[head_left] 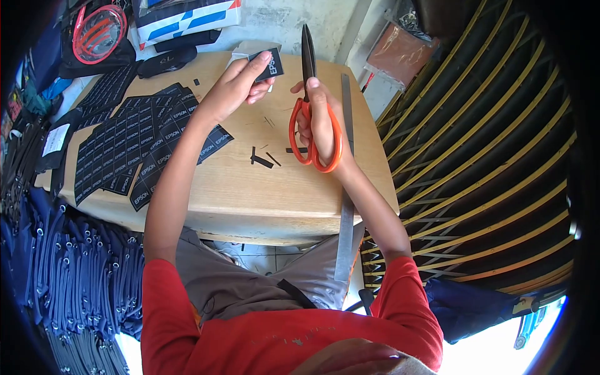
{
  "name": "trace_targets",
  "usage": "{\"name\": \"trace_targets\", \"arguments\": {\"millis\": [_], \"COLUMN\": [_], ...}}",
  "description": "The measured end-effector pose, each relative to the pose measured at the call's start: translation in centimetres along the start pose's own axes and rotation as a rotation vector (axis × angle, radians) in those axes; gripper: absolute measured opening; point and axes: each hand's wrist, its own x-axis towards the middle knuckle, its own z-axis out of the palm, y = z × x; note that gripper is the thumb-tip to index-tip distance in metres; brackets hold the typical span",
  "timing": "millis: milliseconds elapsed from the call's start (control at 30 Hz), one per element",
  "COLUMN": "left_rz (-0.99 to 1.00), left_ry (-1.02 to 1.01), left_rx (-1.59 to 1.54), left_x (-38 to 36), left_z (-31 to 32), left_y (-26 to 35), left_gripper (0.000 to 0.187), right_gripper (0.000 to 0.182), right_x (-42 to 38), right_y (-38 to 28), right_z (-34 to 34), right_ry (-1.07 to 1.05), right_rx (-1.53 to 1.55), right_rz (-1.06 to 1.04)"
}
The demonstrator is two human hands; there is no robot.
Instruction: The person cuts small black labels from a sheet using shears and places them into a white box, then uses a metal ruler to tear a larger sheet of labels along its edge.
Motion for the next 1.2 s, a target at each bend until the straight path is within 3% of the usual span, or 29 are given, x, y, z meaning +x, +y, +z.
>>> {"name": "trace_targets", "arguments": {"millis": [167,233,400,467,533,867,1067,1200], "left_rz": [-0.028,-0.030,-0.063,-0.063,-0.052,0.009,-0.051,0.026], "left_ry": [-0.012,-0.038,-0.063,-0.067,-0.179,-0.280,-0.205,-0.081], "left_rx": [0.048,0.063,0.101,0.117,0.199,0.243,0.225,0.185], "left_x": [0.1,0.3,0.3,0.4,0.4,0.4,0.8,0.9], "left_z": [0.1,-0.1,0.3,0.2,0.0,0.6,0.0,0.4], "left_y": [-0.4,-0.8,-1.6,-2.2,-2.1,-3.1,-2.2,-2.4], "left_gripper": [0.054,0.052,0.044,0.040,0.027,0.026,0.019,0.022], "right_gripper": [0.060,0.060,0.050,0.047,0.046,0.044,0.043,0.042], "right_x": [0.6,1.1,0.8,1.3,1.2,1.4,1.8,1.8], "right_y": [0.9,1.5,0.7,1.6,1.5,1.7,2.2,2.3], "right_z": [0.3,0.4,-0.1,-0.2,-0.4,-0.8,-1.0,-0.9], "right_ry": [0.035,0.047,0.017,0.058,0.068,0.055,0.059,0.050], "right_rx": [0.078,-0.032,0.162,0.160,0.138,0.178,0.143,0.132], "right_rz": [-0.028,-0.183,-0.014,-0.161,-0.176,-0.203,-0.201,-0.172]}}
